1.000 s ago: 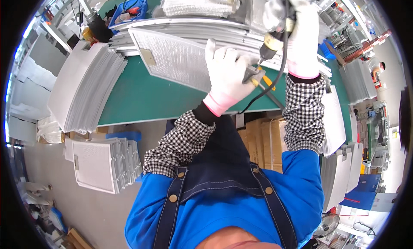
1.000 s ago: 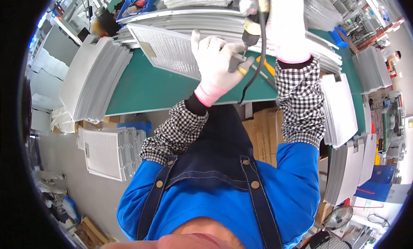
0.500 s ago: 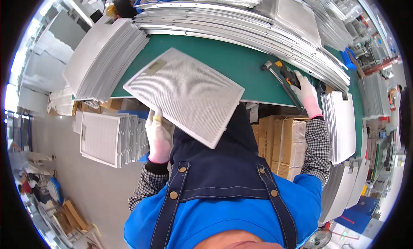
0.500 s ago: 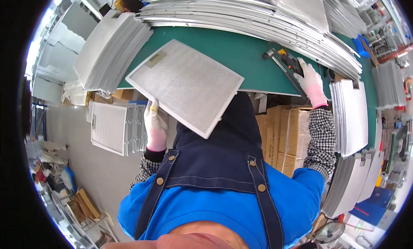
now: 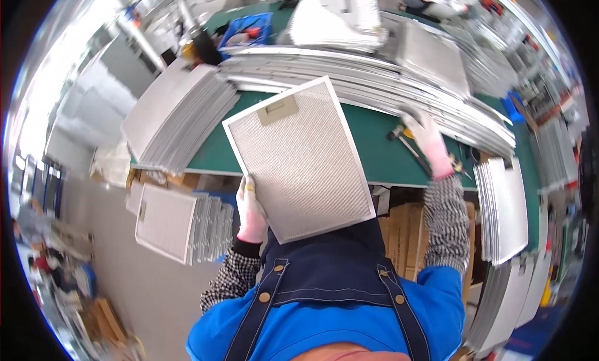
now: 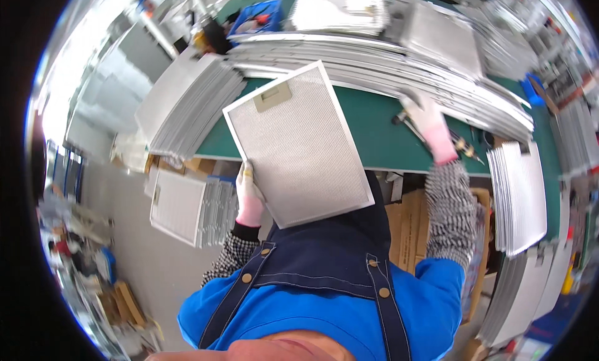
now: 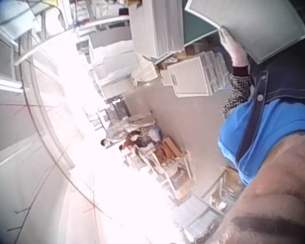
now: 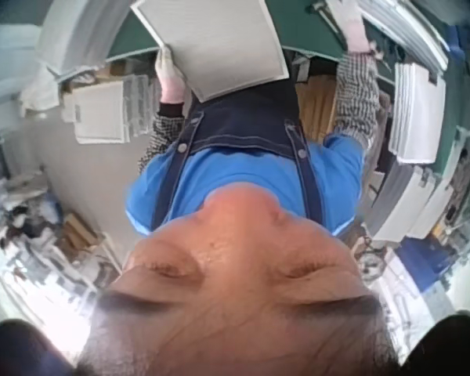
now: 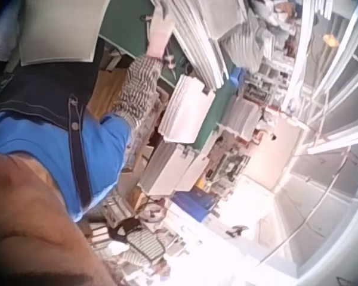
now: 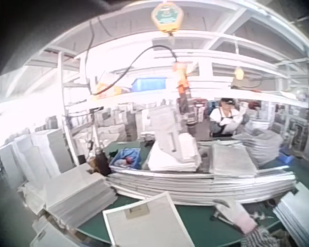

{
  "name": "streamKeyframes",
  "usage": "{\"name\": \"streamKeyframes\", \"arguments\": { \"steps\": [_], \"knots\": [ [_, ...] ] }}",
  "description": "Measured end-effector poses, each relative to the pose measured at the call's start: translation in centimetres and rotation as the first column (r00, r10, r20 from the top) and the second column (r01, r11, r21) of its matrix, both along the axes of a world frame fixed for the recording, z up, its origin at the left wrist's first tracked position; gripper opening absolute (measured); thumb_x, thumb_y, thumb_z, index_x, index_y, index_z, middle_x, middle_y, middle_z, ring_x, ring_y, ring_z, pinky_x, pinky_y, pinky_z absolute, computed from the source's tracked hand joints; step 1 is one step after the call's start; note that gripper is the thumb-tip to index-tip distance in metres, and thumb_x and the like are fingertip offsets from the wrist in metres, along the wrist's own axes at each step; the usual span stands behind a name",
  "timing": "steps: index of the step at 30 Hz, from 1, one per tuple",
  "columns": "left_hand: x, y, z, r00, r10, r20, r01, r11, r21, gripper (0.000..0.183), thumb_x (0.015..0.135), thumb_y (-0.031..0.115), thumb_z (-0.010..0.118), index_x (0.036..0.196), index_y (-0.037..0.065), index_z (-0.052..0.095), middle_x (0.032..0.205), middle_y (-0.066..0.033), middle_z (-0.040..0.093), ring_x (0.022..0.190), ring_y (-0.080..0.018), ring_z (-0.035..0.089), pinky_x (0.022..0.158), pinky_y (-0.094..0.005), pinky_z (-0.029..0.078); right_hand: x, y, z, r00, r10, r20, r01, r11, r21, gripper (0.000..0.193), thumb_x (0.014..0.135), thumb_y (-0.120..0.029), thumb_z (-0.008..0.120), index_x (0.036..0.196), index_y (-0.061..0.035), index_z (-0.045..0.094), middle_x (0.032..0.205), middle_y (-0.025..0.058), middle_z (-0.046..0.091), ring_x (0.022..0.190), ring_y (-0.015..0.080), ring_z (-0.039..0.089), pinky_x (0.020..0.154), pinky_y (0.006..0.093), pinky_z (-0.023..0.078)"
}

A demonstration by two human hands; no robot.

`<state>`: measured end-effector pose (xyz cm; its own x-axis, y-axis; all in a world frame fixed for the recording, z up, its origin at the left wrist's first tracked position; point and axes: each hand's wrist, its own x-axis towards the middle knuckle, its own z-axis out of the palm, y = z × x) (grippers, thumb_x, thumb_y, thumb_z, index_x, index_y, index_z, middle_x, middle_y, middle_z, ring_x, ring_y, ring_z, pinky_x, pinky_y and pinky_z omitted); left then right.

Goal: The person assembles air filters by hand at a factory workstation. They pick up a mesh filter sheet, place it into a white frame, and use a handheld tool to secure the edges. The process is repeated for multiple units, which are then stacked on the table.

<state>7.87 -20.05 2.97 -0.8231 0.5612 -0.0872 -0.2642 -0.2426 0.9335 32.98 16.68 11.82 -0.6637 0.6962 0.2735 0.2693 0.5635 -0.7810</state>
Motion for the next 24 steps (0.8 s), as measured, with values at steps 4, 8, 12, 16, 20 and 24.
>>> {"name": "streamKeyframes", "arguments": {
  "steps": [4,8,12,16,20,24],
  "knots": [
    [1.6,3.6,-0.1,0.985,-0.161,0.064,0.157,0.985,0.067,0.048,0.108,0.031,0.049,0.137,-0.008,0.050,0.124,-0.0113,0.062,0.113,-0.0187,0.058,0.098,-0.0307,0.047,-4.6,-1.7,3.0,0.979,0.123,-0.165,-0.147,0.978,-0.149,0.045,0.102,-0.014,0.048,0.146,-0.0092,0.054,0.109,0.0109,0.072,0.097,0.0181,0.066,0.090,0.0321,0.052],
    [2.8,7.2,0.0,0.958,-0.257,0.127,0.252,0.966,0.057,0.049,0.108,0.028,0.051,0.140,-0.008,0.047,0.129,-0.0125,0.059,0.117,-0.0193,0.056,0.102,-0.0307,0.045,-5.1,2.0,1.1,0.988,-0.080,-0.136,0.048,0.974,-0.224,0.041,0.101,-0.019,0.055,0.139,-0.0059,0.060,0.114,0.0143,0.071,0.104,0.0197,0.064,0.094,0.0318,0.050],
    [4.2,11.3,0.9,0.915,-0.400,0.062,0.397,0.916,0.056,0.049,0.108,0.027,0.051,0.139,-0.010,0.046,0.130,-0.0141,0.058,0.116,-0.0196,0.056,0.101,-0.0306,0.046,-1.1,5.2,1.5,0.970,-0.222,-0.099,0.203,0.964,-0.172,0.044,0.099,-0.028,0.061,0.127,0.0052,0.064,0.120,0.0161,0.071,0.111,0.0230,0.064,0.098,0.0334,0.048],
    [5.9,13.0,3.5,0.887,-0.459,0.044,0.460,0.888,-0.006,0.053,0.107,0.029,0.051,0.141,-0.011,0.045,0.129,-0.0160,0.060,0.113,-0.0204,0.058,0.099,-0.0306,0.046,1.5,6.6,2.2,0.959,-0.278,-0.062,0.235,0.897,-0.375,0.051,0.095,-0.035,0.067,0.129,0.0032,0.064,0.126,0.0166,0.069,0.118,0.0274,0.062,0.102,0.0363,0.047],
    [5.7,14.2,2.1,0.852,-0.521,0.052,0.518,0.854,0.051,0.058,0.106,0.031,0.053,0.146,-0.010,0.042,0.131,-0.0167,0.060,0.116,-0.0216,0.058,0.101,-0.0309,0.046,2.1,5.1,2.5,0.889,-0.452,-0.065,0.362,0.785,-0.503,0.061,0.091,-0.039,0.073,0.134,0.0012,0.059,0.129,0.0138,0.066,0.123,0.0239,0.057,0.101,0.0358,0.047],
    [6.6,16.7,2.0,0.854,-0.514,0.081,0.513,0.857,0.039,0.058,0.106,0.031,0.053,0.146,-0.011,0.042,0.132,-0.0178,0.060,0.120,-0.0229,0.057,0.103,-0.0317,0.045,6.1,8.0,0.9,0.912,-0.344,-0.223,0.243,0.891,-0.383,0.047,0.095,-0.029,0.070,0.131,-0.0010,0.060,0.118,0.0088,0.068,0.109,0.0209,0.062,0.092,0.0358,0.051]
  ]
}}
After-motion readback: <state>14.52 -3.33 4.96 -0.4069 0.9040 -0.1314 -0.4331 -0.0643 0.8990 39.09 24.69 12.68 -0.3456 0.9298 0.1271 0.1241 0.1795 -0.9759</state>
